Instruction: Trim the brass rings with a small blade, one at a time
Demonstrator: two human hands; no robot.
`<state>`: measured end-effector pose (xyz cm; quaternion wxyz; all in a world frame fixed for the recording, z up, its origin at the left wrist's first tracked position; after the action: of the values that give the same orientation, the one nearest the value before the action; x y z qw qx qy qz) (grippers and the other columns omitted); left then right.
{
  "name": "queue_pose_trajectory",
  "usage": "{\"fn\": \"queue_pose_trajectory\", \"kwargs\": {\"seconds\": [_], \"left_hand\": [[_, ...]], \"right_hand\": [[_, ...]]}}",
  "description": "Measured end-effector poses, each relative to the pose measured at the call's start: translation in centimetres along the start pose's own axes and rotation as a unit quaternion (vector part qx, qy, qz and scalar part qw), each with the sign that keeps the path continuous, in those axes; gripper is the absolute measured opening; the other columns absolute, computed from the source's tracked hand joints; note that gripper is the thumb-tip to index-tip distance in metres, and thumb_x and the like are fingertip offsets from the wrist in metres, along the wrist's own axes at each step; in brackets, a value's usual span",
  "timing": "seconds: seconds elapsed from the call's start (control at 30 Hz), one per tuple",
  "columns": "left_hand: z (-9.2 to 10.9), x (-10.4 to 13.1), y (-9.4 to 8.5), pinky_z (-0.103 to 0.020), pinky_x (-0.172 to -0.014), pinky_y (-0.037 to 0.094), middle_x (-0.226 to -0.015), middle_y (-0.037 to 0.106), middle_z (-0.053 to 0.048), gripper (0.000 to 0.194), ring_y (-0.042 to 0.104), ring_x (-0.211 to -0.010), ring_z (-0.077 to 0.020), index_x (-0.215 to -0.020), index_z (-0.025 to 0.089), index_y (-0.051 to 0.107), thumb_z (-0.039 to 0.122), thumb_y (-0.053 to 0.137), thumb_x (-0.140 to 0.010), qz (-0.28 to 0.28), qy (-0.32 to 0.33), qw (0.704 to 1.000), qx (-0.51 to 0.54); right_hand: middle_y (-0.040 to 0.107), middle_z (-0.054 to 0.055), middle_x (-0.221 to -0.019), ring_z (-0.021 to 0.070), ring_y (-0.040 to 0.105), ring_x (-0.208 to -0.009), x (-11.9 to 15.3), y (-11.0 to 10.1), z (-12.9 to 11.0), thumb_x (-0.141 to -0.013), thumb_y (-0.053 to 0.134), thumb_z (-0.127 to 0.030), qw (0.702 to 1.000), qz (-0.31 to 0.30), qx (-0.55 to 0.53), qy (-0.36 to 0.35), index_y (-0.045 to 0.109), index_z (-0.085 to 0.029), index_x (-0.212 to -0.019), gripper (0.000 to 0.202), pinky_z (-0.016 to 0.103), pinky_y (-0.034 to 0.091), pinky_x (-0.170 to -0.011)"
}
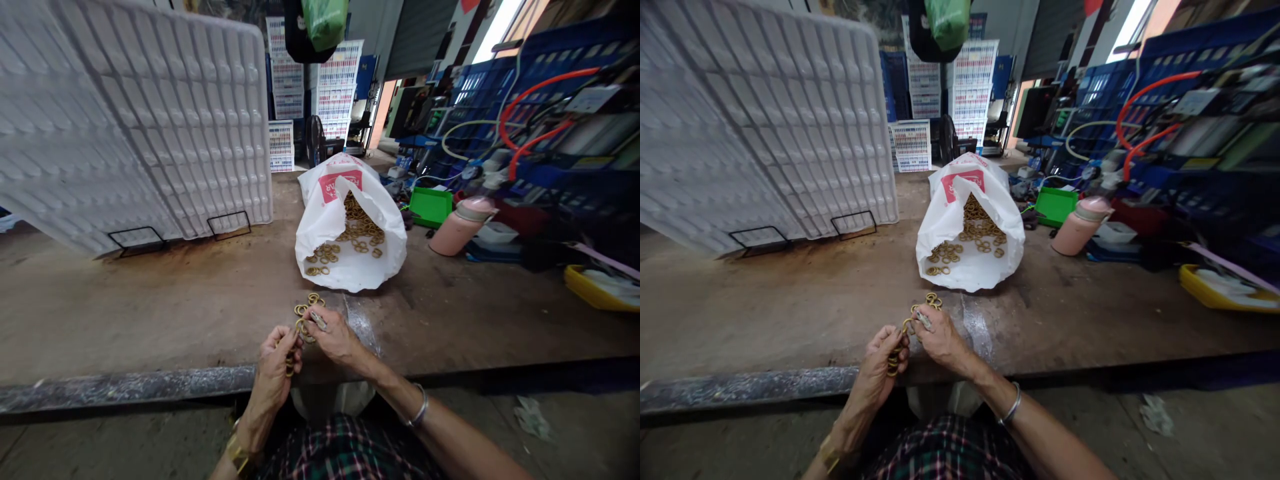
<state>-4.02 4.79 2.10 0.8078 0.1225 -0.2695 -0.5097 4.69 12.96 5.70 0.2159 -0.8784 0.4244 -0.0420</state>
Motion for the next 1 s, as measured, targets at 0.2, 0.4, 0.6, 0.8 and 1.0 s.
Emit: {"fn": "queue_pose_trajectory", "kwargs": {"seconds": [0.2, 0.4, 0.6, 0.8, 1.0], "left_hand": [[-0.2, 0.0, -0.6, -0.013, -0.036, 0.032, -0.06, 0.054, 0.006, 0.034, 0.044, -0.044, -0.0042, -0.077, 0.018, 0.045, 0.037, 0.071, -0.066, 0.009, -0.003, 1.0, 0.012], [-0.7, -0.2, -1.0, -0.013, -0.036, 0.031, -0.059, 0.054, 0.006, 0.034, 0.043, -0.043, -0.0039, -0.084, 0.018, 0.046, 0.038, 0.069, -0.067, 0.018, -0.019, 1.0, 0.011], [-0.9, -0.3, -0.8, -0.013, -0.036, 0.03, -0.059, 0.052, 0.006, 0.033, 0.04, -0.041, -0.0027, -0.081, 0.016, 0.049, 0.04, 0.068, -0.068, -0.002, -0.026, 1.0, -0.005], [0.1, -0.6, -1.3, -0.016, -0.037, 0.031, -0.049, 0.046, 0.007, 0.032, 0.039, -0.039, -0.0052, -0.077, 0.016, 0.051, 0.046, 0.06, -0.072, 0.034, 0.057, 0.987, -0.146], [1.1, -0.1, -0.7, -0.017, -0.04, 0.031, -0.046, 0.042, 0.007, 0.028, 0.037, -0.04, -0.0059, -0.071, 0.015, 0.056, 0.043, 0.055, -0.076, 0.039, 0.129, 0.954, -0.266]], "right_hand": [[0.054, -0.001, -0.067, 0.0112, 0.047, -0.062, 0.4, 0.1, -0.7, -0.078, 0.043, -0.014, 0.996, -0.009, 0.064, -0.069, 0.055, -0.018, -0.076, 0.013, 0.022, 0.035, -0.06], [0.058, 0.0, -0.071, 0.0124, 0.051, -0.067, 0.5, 0.3, -0.5, -0.079, 0.045, -0.016, 0.995, -0.007, 0.058, -0.077, 0.056, -0.017, -0.076, 0.011, 0.023, 0.037, -0.063], [0.058, 0.002, -0.074, 0.0136, 0.052, -0.071, 0.4, 0.4, -0.5, -0.082, 0.046, -0.023, 0.995, -0.009, 0.049, -0.086, 0.056, -0.018, -0.078, 0.012, 0.024, 0.038, -0.066], [0.046, -0.004, -0.059, 0.0103, 0.041, -0.056, 0.2, 1.0, 0.6, -0.085, 0.041, -0.034, 0.999, -0.032, 0.009, 0.012, 0.048, -0.018, -0.065, 0.027, 0.022, 0.031, -0.054], [0.045, -0.004, -0.055, 0.0089, 0.039, -0.052, 0.0, 1.1, 1.4, -0.084, 0.04, -0.037, 0.996, -0.039, -0.055, 0.062, 0.046, -0.017, -0.058, 0.034, 0.022, 0.03, -0.053]]}}
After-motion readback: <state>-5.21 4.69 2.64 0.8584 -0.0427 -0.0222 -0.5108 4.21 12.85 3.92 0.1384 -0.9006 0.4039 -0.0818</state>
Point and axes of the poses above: each hand's wrist, its own x-axis away from the middle knuckle, its own y-axis out of the palm, z = x × y, the point moved 6 cm from there along -x, towards the middle knuckle
